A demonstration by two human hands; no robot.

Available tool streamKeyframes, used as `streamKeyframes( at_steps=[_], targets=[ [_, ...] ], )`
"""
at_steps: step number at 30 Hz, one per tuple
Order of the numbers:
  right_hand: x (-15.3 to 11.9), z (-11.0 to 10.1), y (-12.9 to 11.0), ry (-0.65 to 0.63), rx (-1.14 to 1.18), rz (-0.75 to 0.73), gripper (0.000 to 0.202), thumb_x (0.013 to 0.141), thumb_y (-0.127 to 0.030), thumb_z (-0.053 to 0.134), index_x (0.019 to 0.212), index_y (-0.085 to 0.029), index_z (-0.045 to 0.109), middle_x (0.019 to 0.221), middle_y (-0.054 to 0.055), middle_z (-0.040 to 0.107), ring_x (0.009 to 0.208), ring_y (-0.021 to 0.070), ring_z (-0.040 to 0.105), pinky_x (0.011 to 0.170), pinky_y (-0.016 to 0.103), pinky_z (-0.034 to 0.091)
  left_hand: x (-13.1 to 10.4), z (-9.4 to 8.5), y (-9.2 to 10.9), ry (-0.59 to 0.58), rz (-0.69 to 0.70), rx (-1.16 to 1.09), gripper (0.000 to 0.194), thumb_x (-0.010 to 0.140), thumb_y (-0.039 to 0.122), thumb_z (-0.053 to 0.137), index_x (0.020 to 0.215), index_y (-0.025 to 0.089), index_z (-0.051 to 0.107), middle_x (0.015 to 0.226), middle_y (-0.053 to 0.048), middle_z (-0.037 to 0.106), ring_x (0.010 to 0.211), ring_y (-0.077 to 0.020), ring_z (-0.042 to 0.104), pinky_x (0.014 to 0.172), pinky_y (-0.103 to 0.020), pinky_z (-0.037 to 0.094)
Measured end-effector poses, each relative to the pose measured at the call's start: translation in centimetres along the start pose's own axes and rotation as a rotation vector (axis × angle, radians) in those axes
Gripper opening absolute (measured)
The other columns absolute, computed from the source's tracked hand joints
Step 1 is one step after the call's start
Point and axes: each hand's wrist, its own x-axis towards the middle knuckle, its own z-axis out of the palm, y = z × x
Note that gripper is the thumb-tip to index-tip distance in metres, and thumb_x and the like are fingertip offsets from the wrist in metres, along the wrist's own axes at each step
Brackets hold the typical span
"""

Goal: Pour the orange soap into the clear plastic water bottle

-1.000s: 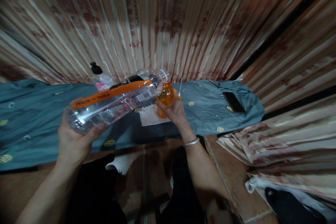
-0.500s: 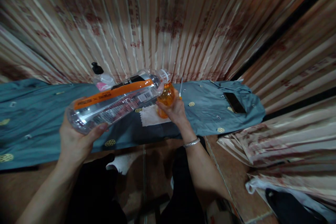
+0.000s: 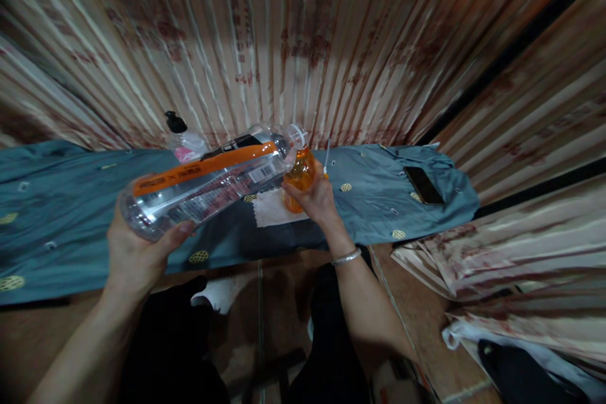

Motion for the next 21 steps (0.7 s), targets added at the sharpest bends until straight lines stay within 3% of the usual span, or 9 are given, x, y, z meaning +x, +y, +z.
streamKeyframes(
  at_steps=[4, 21],
  targets=[
    [0.0, -0.13, -0.4, 0.001, -0.008, 0.082, 0.092, 0.072, -0.056, 0.109, 0.149, -0.026, 0.069, 0.134, 0.014, 0.085, 0.124, 0.0427, 0.085, 0.113, 0.067, 0.071, -0.11, -0.07, -0.17, -0.005, 0.016, 0.004, 0.106, 0.055, 0.078, 0.109, 0.14, 0.024, 0.074, 0.126, -0.012, 0.085, 0.11, -0.0358, 0.087, 0.097, -0.054, 0.077],
    [0.07, -0.11, -0.53, 0.015, 0.035, 0.086, 0.091, 0.069, -0.057, 0.111, 0.145, -0.027, 0.071, 0.132, 0.012, 0.087, 0.126, 0.0422, 0.086, 0.116, 0.068, 0.071, 0.02, 0.1, 0.11, 0.001, 0.027, -0.004, 0.103, 0.054, 0.076, 0.11, 0.135, 0.022, 0.077, 0.122, -0.012, 0.087, 0.108, -0.0347, 0.088, 0.095, -0.053, 0.077]
  ],
)
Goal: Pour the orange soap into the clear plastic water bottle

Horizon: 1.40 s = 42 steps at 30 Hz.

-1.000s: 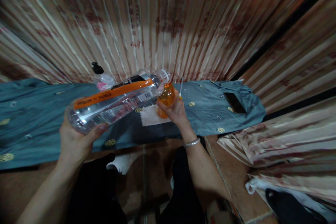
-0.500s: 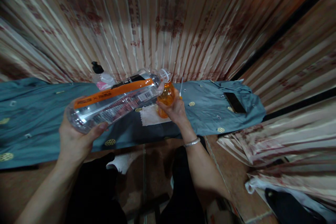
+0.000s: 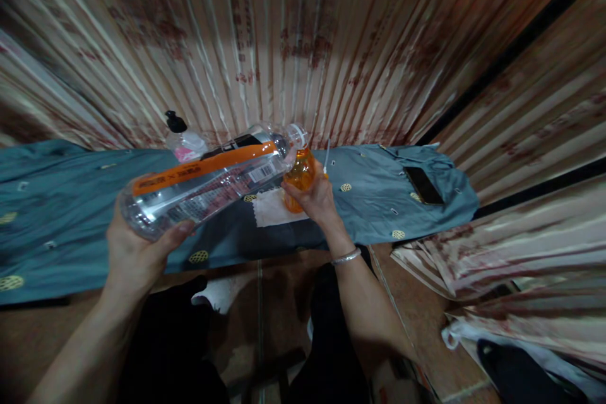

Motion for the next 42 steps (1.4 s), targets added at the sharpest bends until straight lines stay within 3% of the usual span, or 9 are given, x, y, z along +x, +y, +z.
streamKeyframes(
  at_steps=[7, 13, 18, 27, 42],
  targets=[
    [-0.07, 0.03, 0.22, 0.009, -0.007, -0.013, 0.089, 0.07, -0.057, 0.11, 0.144, -0.028, 0.071, 0.128, 0.01, 0.087, 0.118, 0.0396, 0.087, 0.112, 0.064, 0.073, -0.13, -0.22, -0.42, -0.016, -0.007, 0.029, 0.106, 0.055, 0.078, 0.108, 0.141, 0.025, 0.075, 0.127, -0.012, 0.085, 0.113, -0.037, 0.087, 0.1, -0.056, 0.076],
    [-0.04, -0.03, -0.04, -0.005, -0.012, 0.007, 0.09, 0.07, -0.054, 0.11, 0.146, -0.026, 0.07, 0.134, 0.014, 0.086, 0.124, 0.0427, 0.086, 0.112, 0.066, 0.072, -0.09, -0.22, -0.28, -0.024, 0.011, 0.049, 0.104, 0.059, 0.078, 0.107, 0.141, 0.022, 0.075, 0.126, -0.012, 0.085, 0.112, -0.0355, 0.086, 0.1, -0.054, 0.076],
    [0.02, -0.14, -0.23, -0.005, -0.024, 0.014, 0.091, 0.069, -0.052, 0.11, 0.146, -0.025, 0.069, 0.132, 0.013, 0.087, 0.124, 0.043, 0.085, 0.113, 0.066, 0.07, -0.02, -0.15, -0.02, -0.008, 0.012, 0.005, 0.104, 0.056, 0.075, 0.11, 0.139, 0.023, 0.075, 0.122, -0.011, 0.087, 0.107, -0.0347, 0.088, 0.094, -0.052, 0.077],
    [-0.03, 0.02, 0.04, -0.002, -0.024, 0.011, 0.092, 0.07, -0.051, 0.11, 0.148, -0.026, 0.07, 0.132, 0.013, 0.087, 0.124, 0.0419, 0.086, 0.114, 0.065, 0.071, -0.03, -0.18, -0.16, 0.009, -0.009, 0.003, 0.11, 0.053, 0.075, 0.111, 0.141, 0.019, 0.077, 0.123, -0.013, 0.088, 0.11, -0.0342, 0.088, 0.098, -0.05, 0.076],
    [-0.04, -0.11, -0.07, -0.005, -0.063, -0.014, 0.088, 0.072, -0.052, 0.109, 0.146, -0.025, 0.069, 0.134, 0.014, 0.084, 0.125, 0.0416, 0.085, 0.109, 0.062, 0.072, -0.06, -0.52, -0.54, 0.004, 0.095, 0.055, 0.104, 0.063, 0.079, 0.107, 0.144, 0.02, 0.079, 0.122, -0.011, 0.088, 0.106, -0.0319, 0.089, 0.091, -0.048, 0.077]
  ],
)
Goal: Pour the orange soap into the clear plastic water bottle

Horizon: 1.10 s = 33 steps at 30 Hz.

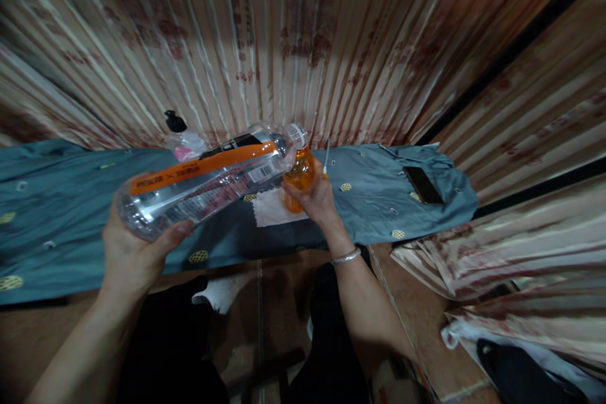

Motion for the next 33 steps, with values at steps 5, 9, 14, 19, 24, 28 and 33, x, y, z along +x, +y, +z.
streamKeyframes(
  at_steps=[5, 9, 14, 19, 24, 28, 33],
  targets=[
    [-0.02, -0.01, 0.1, 0.007, 0.004, -0.008, 0.087, 0.071, -0.053, 0.11, 0.144, -0.028, 0.07, 0.129, 0.011, 0.086, 0.119, 0.04, 0.086, 0.106, 0.062, 0.074, -0.07, -0.18, -0.08, -0.004, -0.007, 0.02, 0.104, 0.063, 0.079, 0.107, 0.145, 0.021, 0.08, 0.125, -0.012, 0.088, 0.109, -0.0338, 0.088, 0.094, -0.051, 0.076],
    [-0.03, -0.12, 0.16, -0.001, 0.022, -0.011, 0.087, 0.072, -0.053, 0.109, 0.145, -0.028, 0.07, 0.13, 0.011, 0.085, 0.121, 0.0403, 0.086, 0.108, 0.063, 0.074, -0.07, -0.31, -0.22, -0.004, -0.056, 0.019, 0.108, 0.06, 0.081, 0.106, 0.146, 0.021, 0.08, 0.129, -0.014, 0.088, 0.113, -0.0365, 0.088, 0.101, -0.056, 0.075],
    [-0.02, -0.07, 0.19, 0.013, 0.026, -0.02, 0.083, 0.071, -0.052, 0.11, 0.142, -0.028, 0.073, 0.128, 0.01, 0.086, 0.118, 0.0396, 0.086, 0.11, 0.064, 0.074, -0.03, -0.3, -0.32, -0.001, -0.065, 0.003, 0.11, 0.057, 0.078, 0.108, 0.146, 0.02, 0.08, 0.13, -0.014, 0.088, 0.112, -0.0363, 0.088, 0.099, -0.055, 0.076],
    [-0.03, 0.28, 0.29, 0.024, 0.067, 0.006, 0.088, 0.069, -0.051, 0.111, 0.144, -0.027, 0.072, 0.132, 0.011, 0.087, 0.123, 0.0417, 0.086, 0.114, 0.068, 0.072, -0.06, -0.23, -0.4, 0.008, -0.013, 0.046, 0.107, 0.059, 0.079, 0.107, 0.145, 0.021, 0.081, 0.128, -0.013, 0.088, 0.113, -0.036, 0.088, 0.101, -0.056, 0.076],
    [-0.04, 0.16, 0.1, 0.015, 0.055, 0.021, 0.088, 0.069, -0.051, 0.11, 0.144, -0.026, 0.071, 0.129, 0.011, 0.087, 0.12, 0.0423, 0.086, 0.112, 0.069, 0.072, -0.1, -0.26, -0.55, -0.001, -0.021, 0.015, 0.107, 0.06, 0.077, 0.108, 0.146, 0.02, 0.081, 0.129, -0.014, 0.088, 0.112, -0.0354, 0.089, 0.099, -0.054, 0.076],
    [-0.04, -0.03, -0.18, 0.009, 0.045, 0.013, 0.086, 0.069, -0.053, 0.109, 0.141, -0.025, 0.071, 0.13, 0.013, 0.086, 0.121, 0.043, 0.086, 0.111, 0.068, 0.072, -0.11, -0.37, -0.55, -0.003, -0.023, 0.03, 0.108, 0.059, 0.077, 0.108, 0.147, 0.02, 0.08, 0.128, -0.013, 0.089, 0.111, -0.0344, 0.089, 0.097, -0.052, 0.076],
    [-0.06, -0.05, -0.36, 0.005, 0.046, 0.018, 0.087, 0.069, -0.053, 0.108, 0.142, -0.025, 0.07, 0.13, 0.013, 0.086, 0.122, 0.0428, 0.085, 0.112, 0.068, 0.071, -0.13, -0.4, -0.38, -0.005, -0.013, 0.064, 0.107, 0.056, 0.073, 0.109, 0.146, 0.022, 0.08, 0.129, -0.011, 0.088, 0.112, -0.0334, 0.088, 0.099, -0.052, 0.075]
  ],
)
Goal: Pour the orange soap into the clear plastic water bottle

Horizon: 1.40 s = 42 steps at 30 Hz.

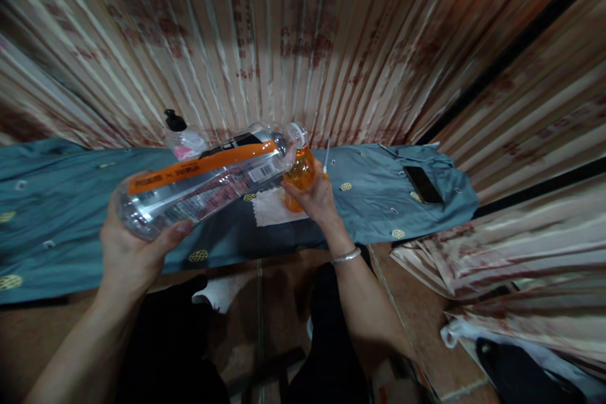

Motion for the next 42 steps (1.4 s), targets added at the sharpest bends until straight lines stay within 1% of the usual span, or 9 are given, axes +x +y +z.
streamKeyframes(
  at_steps=[6, 11, 16, 18, 22, 27, 32, 36, 42],
  targets=[
    [-0.1, 0.0, 0.0, -0.005, 0.001, -0.011, 0.088, 0.07, -0.054, 0.11, 0.144, -0.027, 0.072, 0.132, 0.012, 0.087, 0.123, 0.0421, 0.086, 0.111, 0.067, 0.072, 0.2, 0.1, 0.6, 0.007, -0.033, -0.028, 0.106, 0.057, 0.076, 0.108, 0.143, 0.022, 0.079, 0.126, -0.012, 0.088, 0.11, -0.0349, 0.088, 0.097, -0.052, 0.076],
    [0.0, -0.1, 0.1, 0.001, -0.001, -0.021, 0.087, 0.071, -0.053, 0.11, 0.144, -0.027, 0.072, 0.129, 0.011, 0.087, 0.121, 0.0404, 0.086, 0.111, 0.065, 0.073, 0.3, 0.2, 0.8, 0.009, -0.06, -0.033, 0.108, 0.055, 0.078, 0.107, 0.142, 0.022, 0.078, 0.126, -0.013, 0.088, 0.111, -0.0361, 0.087, 0.098, -0.055, 0.075],
    [0.0, -0.1, 0.1, -0.012, -0.018, -0.005, 0.09, 0.07, -0.055, 0.11, 0.146, -0.025, 0.071, 0.132, 0.013, 0.086, 0.123, 0.0422, 0.085, 0.11, 0.066, 0.073, 0.3, 0.2, 1.0, -0.008, -0.089, -0.048, 0.108, 0.054, 0.077, 0.107, 0.142, 0.022, 0.077, 0.129, -0.012, 0.086, 0.113, -0.0355, 0.086, 0.103, -0.055, 0.073],
    [0.0, 0.0, 0.2, -0.009, -0.008, -0.003, 0.091, 0.07, -0.055, 0.11, 0.146, -0.025, 0.071, 0.131, 0.013, 0.086, 0.124, 0.042, 0.085, 0.111, 0.066, 0.072, 0.3, 0.3, 1.1, -0.016, -0.099, -0.043, 0.11, 0.054, 0.077, 0.108, 0.143, 0.021, 0.077, 0.128, -0.012, 0.086, 0.113, -0.0355, 0.086, 0.102, -0.054, 0.074],
    [0.0, 0.1, 0.4, -0.001, 0.012, -0.016, 0.088, 0.071, -0.053, 0.11, 0.146, -0.027, 0.071, 0.13, 0.011, 0.086, 0.126, 0.0407, 0.084, 0.114, 0.066, 0.071, 0.3, 0.3, 1.1, 0.001, -0.093, -0.051, 0.111, 0.052, 0.078, 0.108, 0.142, 0.021, 0.076, 0.126, -0.012, 0.086, 0.111, -0.0361, 0.087, 0.098, -0.054, 0.075],
    [0.0, 0.0, 0.4, -0.014, 0.009, -0.019, 0.088, 0.072, -0.053, 0.11, 0.146, -0.026, 0.071, 0.133, 0.012, 0.085, 0.126, 0.0408, 0.084, 0.112, 0.065, 0.073, 0.3, 0.3, 1.0, 0.001, -0.107, -0.058, 0.11, 0.053, 0.077, 0.108, 0.143, 0.023, 0.075, 0.131, -0.014, 0.085, 0.118, -0.0395, 0.086, 0.108, -0.06, 0.072],
    [0.0, -0.1, 0.3, -0.003, -0.023, -0.027, 0.084, 0.071, -0.053, 0.11, 0.141, -0.028, 0.072, 0.129, 0.01, 0.085, 0.122, 0.0403, 0.085, 0.109, 0.064, 0.073, 0.3, 0.3, 1.0, -0.007, -0.077, -0.056, 0.107, 0.055, 0.076, 0.107, 0.142, 0.024, 0.075, 0.127, -0.012, 0.085, 0.113, -0.0369, 0.086, 0.102, -0.057, 0.074],
    [0.1, 0.0, 0.4, -0.008, -0.016, -0.016, 0.084, 0.071, -0.052, 0.11, 0.141, -0.027, 0.071, 0.128, 0.011, 0.085, 0.122, 0.0409, 0.085, 0.11, 0.066, 0.073, 0.3, 0.2, 1.0, -0.02, -0.08, -0.049, 0.107, 0.057, 0.076, 0.106, 0.145, 0.024, 0.074, 0.129, -0.012, 0.084, 0.114, -0.0373, 0.086, 0.103, -0.057, 0.074],
    [0.1, 0.0, 0.4, -0.011, -0.006, -0.007, 0.088, 0.071, -0.052, 0.111, 0.146, -0.027, 0.071, 0.131, 0.011, 0.086, 0.126, 0.0418, 0.084, 0.114, 0.068, 0.072, 0.3, 0.2, 1.0, 0.003, -0.089, -0.047, 0.109, 0.054, 0.077, 0.107, 0.143, 0.023, 0.076, 0.129, -0.013, 0.086, 0.115, -0.0374, 0.086, 0.105, -0.058, 0.073]
  ],
)
